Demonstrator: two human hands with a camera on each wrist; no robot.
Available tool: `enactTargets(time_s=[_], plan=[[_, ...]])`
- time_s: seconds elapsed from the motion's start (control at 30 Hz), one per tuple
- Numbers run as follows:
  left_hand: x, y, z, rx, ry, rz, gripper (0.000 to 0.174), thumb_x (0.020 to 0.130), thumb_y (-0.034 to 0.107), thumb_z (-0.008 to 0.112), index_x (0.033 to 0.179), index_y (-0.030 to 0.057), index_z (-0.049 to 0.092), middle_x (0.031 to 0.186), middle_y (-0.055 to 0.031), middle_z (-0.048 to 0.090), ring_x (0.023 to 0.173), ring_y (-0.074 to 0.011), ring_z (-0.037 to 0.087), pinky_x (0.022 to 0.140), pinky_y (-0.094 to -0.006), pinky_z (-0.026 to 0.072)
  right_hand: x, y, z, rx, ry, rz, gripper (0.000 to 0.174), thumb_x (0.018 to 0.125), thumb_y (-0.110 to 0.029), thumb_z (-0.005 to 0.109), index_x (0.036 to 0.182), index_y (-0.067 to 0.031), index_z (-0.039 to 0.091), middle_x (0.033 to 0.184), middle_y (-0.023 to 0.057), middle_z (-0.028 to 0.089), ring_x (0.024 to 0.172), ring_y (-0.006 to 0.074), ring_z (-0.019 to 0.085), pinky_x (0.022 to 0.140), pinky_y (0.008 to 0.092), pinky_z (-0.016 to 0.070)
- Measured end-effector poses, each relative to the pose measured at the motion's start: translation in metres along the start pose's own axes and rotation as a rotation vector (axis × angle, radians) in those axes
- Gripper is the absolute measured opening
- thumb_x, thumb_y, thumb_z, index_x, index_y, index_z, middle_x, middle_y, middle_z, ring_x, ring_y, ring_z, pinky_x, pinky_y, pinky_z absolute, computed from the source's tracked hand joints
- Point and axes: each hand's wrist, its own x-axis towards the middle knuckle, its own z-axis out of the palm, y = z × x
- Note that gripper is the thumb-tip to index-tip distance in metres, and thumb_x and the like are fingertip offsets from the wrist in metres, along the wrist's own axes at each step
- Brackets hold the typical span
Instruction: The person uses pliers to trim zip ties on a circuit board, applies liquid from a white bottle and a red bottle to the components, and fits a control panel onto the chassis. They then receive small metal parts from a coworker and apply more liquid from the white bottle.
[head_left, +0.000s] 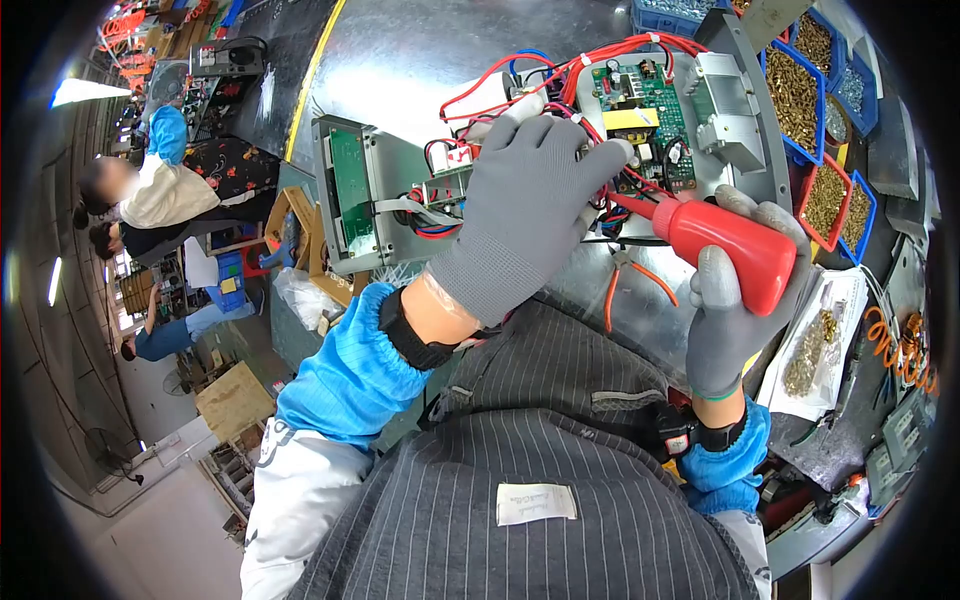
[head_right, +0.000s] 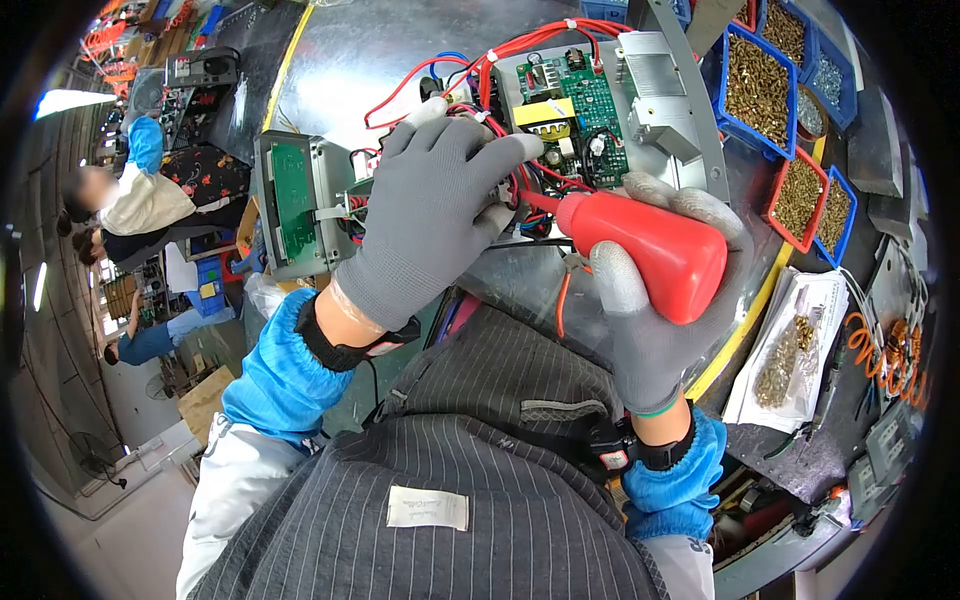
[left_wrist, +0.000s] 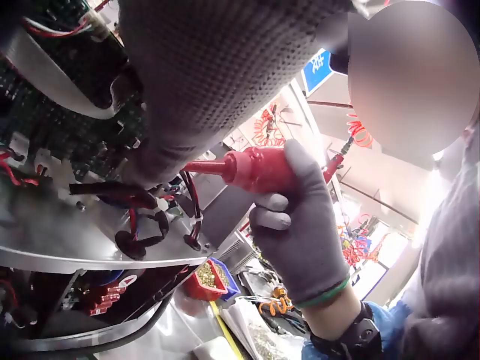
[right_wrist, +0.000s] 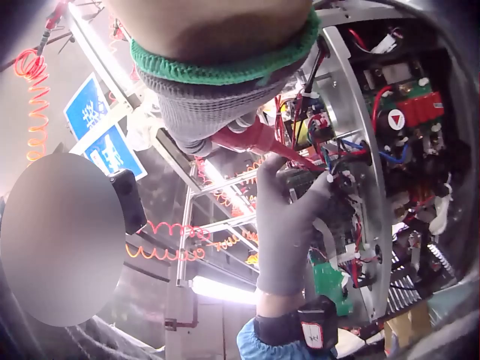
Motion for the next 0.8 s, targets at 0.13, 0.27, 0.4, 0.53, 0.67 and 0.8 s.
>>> enactTargets(time_s=[0.13, 0.27, 0.4, 0.53, 0.67, 0.8], plan=[[-0.002, -0.001, 0.000, -0.003, 0.004, -0.001, 0.056, 0.067, 0.016, 0.079, 0.120, 0.0207, 0.064, 0.093, -0.0034, 0.056, 0.095, -0.0249, 0.057, 0.088, -0.0420, 0.0434, -0.001, 0.000, 0.000, -0.062, 0.036, 0.005, 0.060, 0.079, -0.018, 0.073, 0.127, 0.0011, 0.044, 0.120, 0.0254, 0.060, 0.114, 0.0307, 0.062, 0.099, 0.0438, 0.0502], [-0.003, 0.001, -0.002, -0.046, 0.012, -0.017, 0.056, 0.068, 0.017, 0.079, 0.121, 0.0207, 0.063, 0.097, -0.0036, 0.058, 0.099, -0.0247, 0.058, 0.090, -0.0436, 0.0426, 0.000, -0.002, -0.001, 0.066, 0.029, -0.041, 0.062, 0.077, -0.013, 0.077, 0.127, -0.0008, 0.043, 0.121, 0.0237, 0.061, 0.112, 0.0305, 0.063, 0.097, 0.0426, 0.0527], [-0.002, 0.002, -0.004, -0.038, 0.000, -0.025, 0.057, 0.068, 0.018, 0.080, 0.122, 0.0207, 0.063, 0.099, -0.0040, 0.058, 0.101, -0.0247, 0.058, 0.090, -0.0443, 0.0424, 0.002, -0.003, -0.004, 0.002, -0.029, -0.032, 0.063, 0.075, -0.006, 0.080, 0.127, -0.0030, 0.043, 0.121, 0.0224, 0.063, 0.110, 0.0302, 0.065, 0.095, 0.0412, 0.0548], [-0.004, 0.002, -0.005, -0.035, -0.003, -0.029, 0.059, 0.068, 0.018, 0.081, 0.123, 0.0197, 0.061, 0.099, -0.0046, 0.058, 0.101, -0.0249, 0.058, 0.091, -0.0436, 0.0425, 0.001, -0.008, 0.000, 0.017, -0.026, 0.007, 0.062, 0.076, -0.005, 0.080, 0.126, -0.0028, 0.044, 0.120, 0.0227, 0.064, 0.110, 0.0304, 0.065, 0.095, 0.0412, 0.0546], [-0.004, 0.001, -0.004, -0.060, 0.019, -0.028, 0.060, 0.067, 0.017, 0.080, 0.124, 0.0184, 0.060, 0.100, -0.0050, 0.059, 0.101, -0.0255, 0.058, 0.092, -0.0428, 0.0427, 0.002, -0.002, 0.004, -0.102, 0.010, 0.000, 0.055, 0.078, -0.015, 0.072, 0.125, 0.0000, 0.048, 0.118, 0.0237, 0.064, 0.099, 0.0230, 0.066, 0.080, 0.0301, 0.0535], [-0.005, 0.001, -0.003, -0.082, 0.034, -0.035, 0.061, 0.067, 0.015, 0.079, 0.125, 0.0183, 0.060, 0.102, -0.0052, 0.060, 0.102, -0.0262, 0.058, 0.092, -0.0426, 0.0429, 0.000, -0.002, 0.007, -0.068, 0.052, 0.000, 0.055, 0.080, -0.017, 0.073, 0.126, -0.0013, 0.048, 0.118, 0.0220, 0.065, 0.090, 0.0185, 0.068, 0.061, 0.0203, 0.0505]])
